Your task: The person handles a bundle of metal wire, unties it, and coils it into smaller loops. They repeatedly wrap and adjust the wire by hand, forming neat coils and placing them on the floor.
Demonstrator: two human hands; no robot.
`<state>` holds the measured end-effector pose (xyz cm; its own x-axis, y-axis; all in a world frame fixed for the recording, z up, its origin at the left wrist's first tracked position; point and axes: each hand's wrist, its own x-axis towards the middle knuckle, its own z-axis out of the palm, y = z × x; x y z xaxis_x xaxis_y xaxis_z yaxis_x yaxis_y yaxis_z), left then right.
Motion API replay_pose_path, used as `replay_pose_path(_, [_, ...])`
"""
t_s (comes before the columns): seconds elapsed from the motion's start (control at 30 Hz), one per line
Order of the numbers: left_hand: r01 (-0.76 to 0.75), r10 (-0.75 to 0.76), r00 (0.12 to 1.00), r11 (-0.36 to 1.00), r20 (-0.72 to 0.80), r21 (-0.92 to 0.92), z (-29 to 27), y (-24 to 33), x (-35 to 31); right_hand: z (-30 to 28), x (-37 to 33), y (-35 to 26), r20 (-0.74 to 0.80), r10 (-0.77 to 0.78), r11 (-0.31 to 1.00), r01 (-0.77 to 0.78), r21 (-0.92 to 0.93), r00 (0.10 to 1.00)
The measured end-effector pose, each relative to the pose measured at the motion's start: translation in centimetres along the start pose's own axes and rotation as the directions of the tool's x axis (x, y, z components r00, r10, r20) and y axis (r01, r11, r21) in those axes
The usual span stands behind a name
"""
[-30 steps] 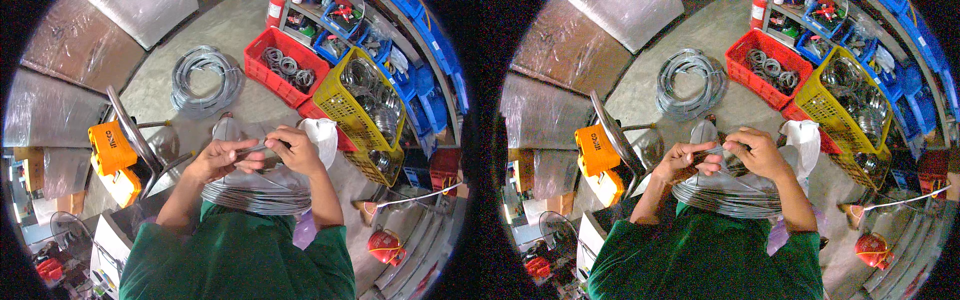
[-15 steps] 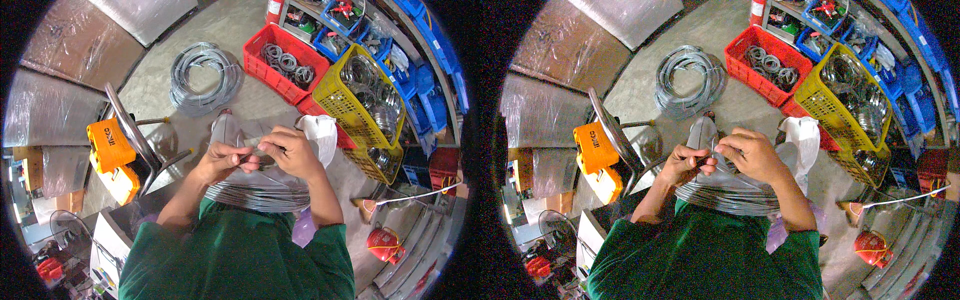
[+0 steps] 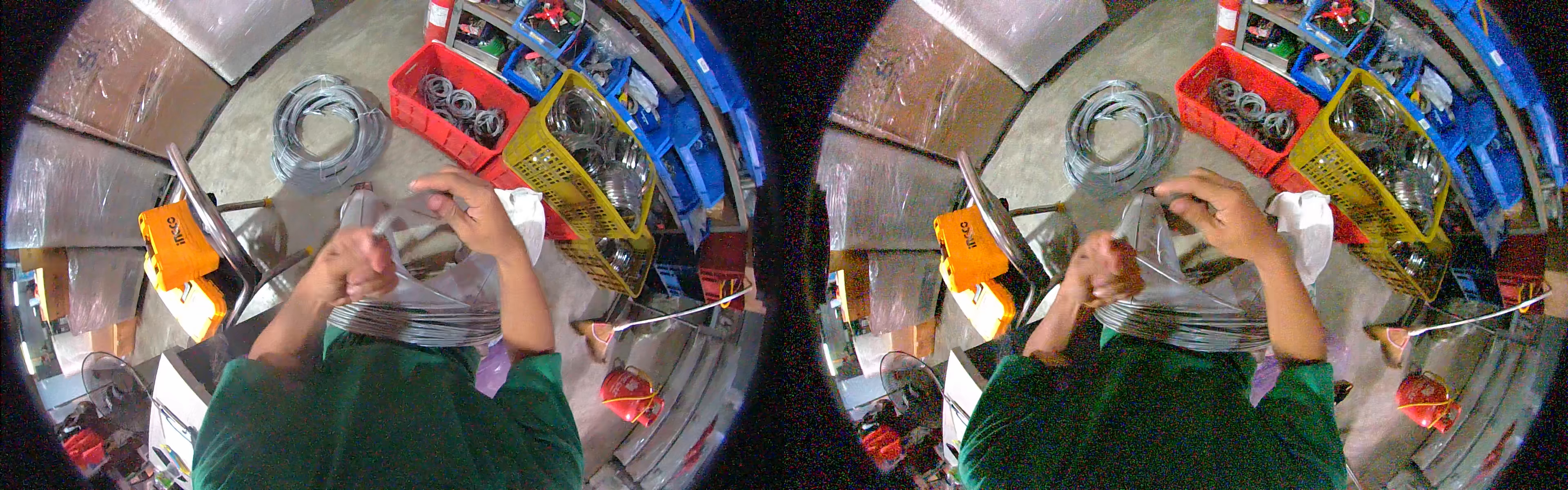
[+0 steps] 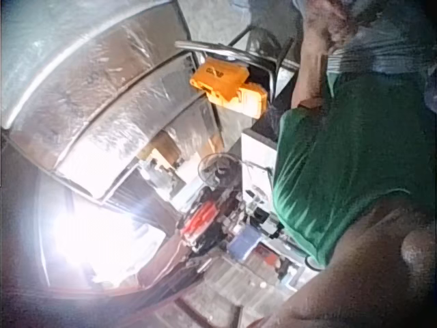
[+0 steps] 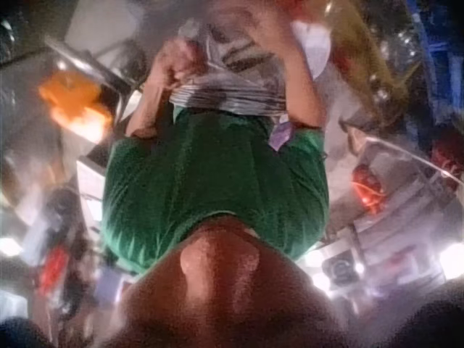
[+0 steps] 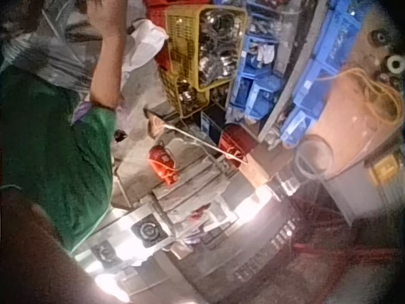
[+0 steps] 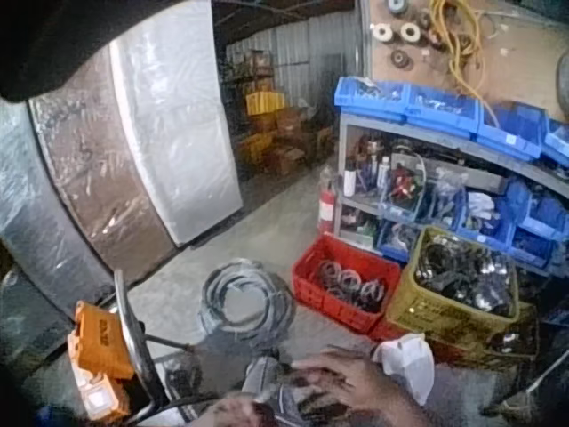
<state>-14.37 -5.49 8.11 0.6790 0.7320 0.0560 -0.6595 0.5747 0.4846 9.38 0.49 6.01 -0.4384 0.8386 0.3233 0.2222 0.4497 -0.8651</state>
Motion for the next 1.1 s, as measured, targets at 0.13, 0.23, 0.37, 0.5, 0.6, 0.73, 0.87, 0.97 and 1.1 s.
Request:
replay_pose_path(0.13, [-0.322,0.359,0.923,0.918,0.141,-0.233,1.0,3.7,1.4,5.5,-3.1,6.2,-0.17,0.34,0.926,-0.297,0.234,0.925])
replay_pose_path(0.23, [-0.585,0.579,0.81,0.807,0.091,0.079,2.3,6.0,2.2,9.2,-5.7,9.5,0.002,0.495,0.854,-0.487,0.181,0.869])
replay_pose_path(0.37, [-0.054,0.504,0.852,0.357,-0.144,0.933,2.1,5.1,3.8,11.1,-7.2,8.4,0.108,0.448,0.886,-0.457,0.078,0.888])
replay_pose_path(0.5, [-0.02,0.268,0.961,-0.154,0.061,0.988,-1.7,2.5,5.8,9.0,-6.1,4.4,0.123,0.408,0.912,-0.398,-0.098,0.905])
replay_pose_path(0.6, [-0.157,0.146,0.96,-0.424,0.238,0.892,-4.3,1.1,5.6,6.8,-5.0,1.6,0.249,0.416,0.907,-0.381,-0.178,0.875])
replay_pose_path(0.73, [-0.221,-0.018,0.961,-0.648,0.275,0.729,-5.4,0.4,3.5,4.5,-3.8,-0.2,0.127,0.378,0.893,-0.326,-0.309,0.917])
replay_pose_path(0.87, [-0.255,0.021,0.947,-0.553,0.32,0.793,-5.9,0.3,2.4,3.4,-3.2,-1.1,0.077,0.228,0.915,-0.186,-0.358,0.971])
replay_pose_path(0.97, [0.007,0.014,1.0,-0.285,-0.003,0.959,-6.3,-0.3,2.4,2.7,-2.1,-2.1,0.037,0.182,0.922,-0.157,-0.354,0.983])
replay_pose_path(1.1, [-0.08,0.053,0.993,-0.311,0.102,0.947,-6.1,-1.2,2.0,1.5,-0.2,-3.7,0.171,0.302,0.929,-0.249,-0.275,0.938])
